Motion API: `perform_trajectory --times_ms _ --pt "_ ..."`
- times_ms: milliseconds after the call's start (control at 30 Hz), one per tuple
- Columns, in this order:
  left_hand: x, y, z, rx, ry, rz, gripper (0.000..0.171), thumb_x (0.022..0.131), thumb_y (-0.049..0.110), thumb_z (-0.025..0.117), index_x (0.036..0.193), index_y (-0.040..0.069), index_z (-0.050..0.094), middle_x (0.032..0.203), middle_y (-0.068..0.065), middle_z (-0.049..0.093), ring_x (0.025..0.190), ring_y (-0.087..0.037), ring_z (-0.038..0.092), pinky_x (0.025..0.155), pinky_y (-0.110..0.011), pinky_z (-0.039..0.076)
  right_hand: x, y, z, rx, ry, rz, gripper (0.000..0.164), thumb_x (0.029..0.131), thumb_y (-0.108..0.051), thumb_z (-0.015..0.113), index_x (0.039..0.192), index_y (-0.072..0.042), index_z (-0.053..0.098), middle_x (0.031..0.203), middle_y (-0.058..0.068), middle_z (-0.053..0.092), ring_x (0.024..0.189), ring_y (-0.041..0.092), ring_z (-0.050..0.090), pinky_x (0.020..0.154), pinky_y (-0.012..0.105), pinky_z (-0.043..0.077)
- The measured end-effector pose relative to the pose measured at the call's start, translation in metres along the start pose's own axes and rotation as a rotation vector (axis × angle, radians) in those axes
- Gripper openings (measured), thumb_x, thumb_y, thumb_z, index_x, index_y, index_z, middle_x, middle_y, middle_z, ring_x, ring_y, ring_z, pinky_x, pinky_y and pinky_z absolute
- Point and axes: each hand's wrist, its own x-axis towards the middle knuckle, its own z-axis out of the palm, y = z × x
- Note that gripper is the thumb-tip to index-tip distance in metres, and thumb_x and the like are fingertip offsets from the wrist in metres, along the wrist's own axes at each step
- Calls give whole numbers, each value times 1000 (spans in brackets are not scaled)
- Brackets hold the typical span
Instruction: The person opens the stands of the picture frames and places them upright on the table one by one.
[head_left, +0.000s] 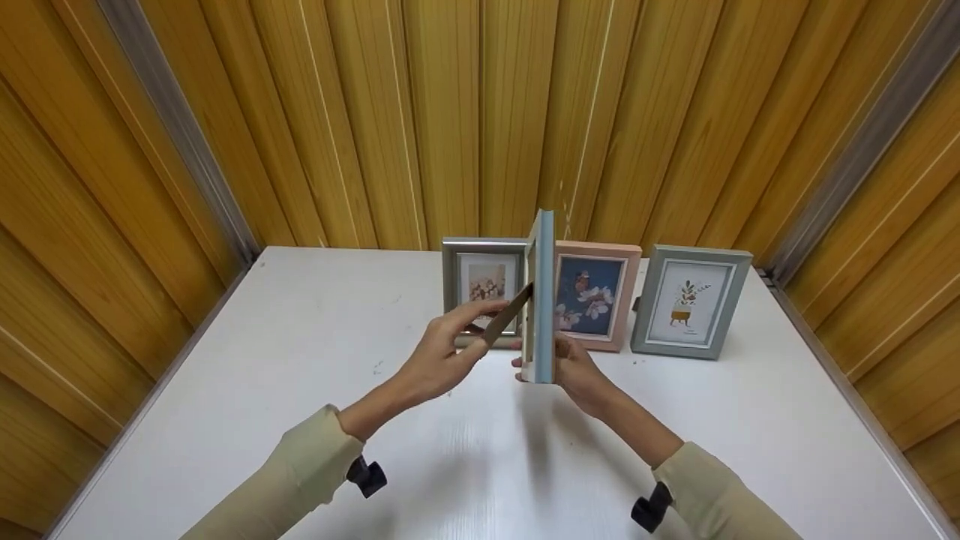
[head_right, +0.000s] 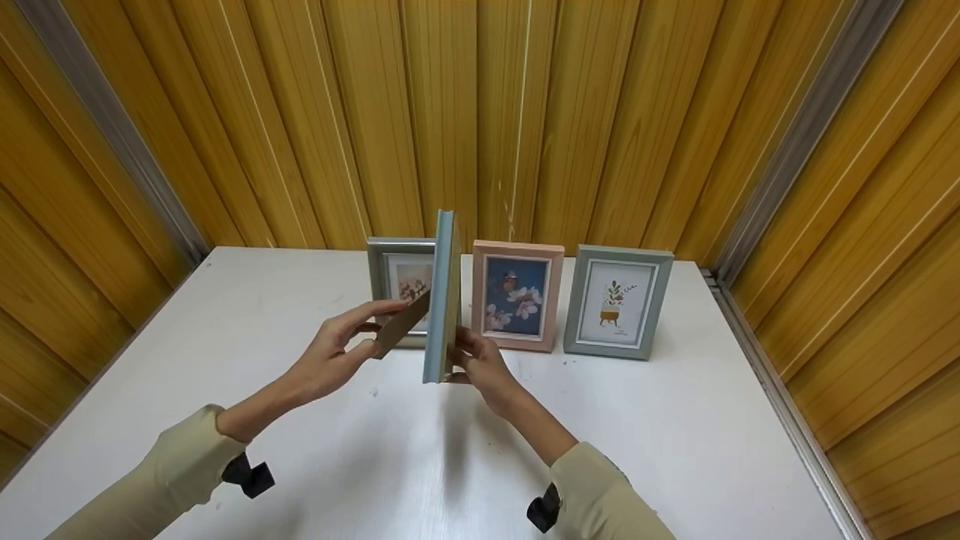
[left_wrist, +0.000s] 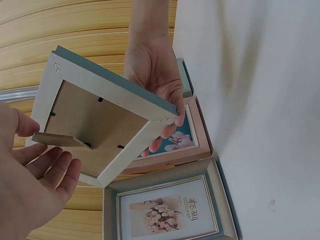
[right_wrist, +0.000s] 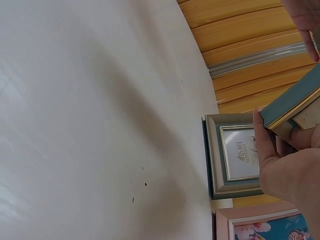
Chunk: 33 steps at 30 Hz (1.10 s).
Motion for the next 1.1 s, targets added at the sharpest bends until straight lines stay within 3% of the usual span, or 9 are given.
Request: perform_trajectory --times_ms 167,333,567,767,933,1100 --pt "-1 -1 0 15 24 22 52 96 -1 53 147 11 55 152 -10 54 138 -30 51 110 -55 47 -1 -1 0 -24 28 -4 55 105 -16 57 152 6 37 124 -2 71 111 17 72 103 50 55" --pt "-3 -3 -3 -5 36 28 43 104 13 54 147 12 55 149 -12 55 136 -33 51 112 -59 44 -2 0 1 -32 81 -4 61 103 -17 61 155 3 36 134 4 66 110 14 70 95 37 59" --pt "-5 -2 -5 -68 93 -16 37 110 19 44 143 10 57 145 -14 56 134 -33 52 113 -58 43 -3 0 1 -21 166 -22 56 101 -11 62 151 4 40 122 -3 65 106 10 67 88 31 60" --pt "-8 -6 -9 -58 145 -67 35 110 24 46 140 11 57 127 -14 58 112 -25 56 93 -51 60 -3 2 1 -31 219 -34 56 99 -7 65 149 2 42 127 3 64 107 10 68 89 33 61" --pt "-12 -12 -12 -24 200 -97 36 109 26 48 141 15 59 125 -9 64 112 -22 58 96 -45 56 -4 2 3 -55 264 -36 57 96 -3 67 149 0 45 131 10 63 107 13 70 90 33 61" --pt "-15 -21 -16 25 290 -89 34 107 24 54 138 11 63 123 -7 70 111 -22 62 95 -42 50 -5 3 6 -63 326 -42 56 95 -1 67 148 -2 48 133 15 62 111 16 69 91 33 61"
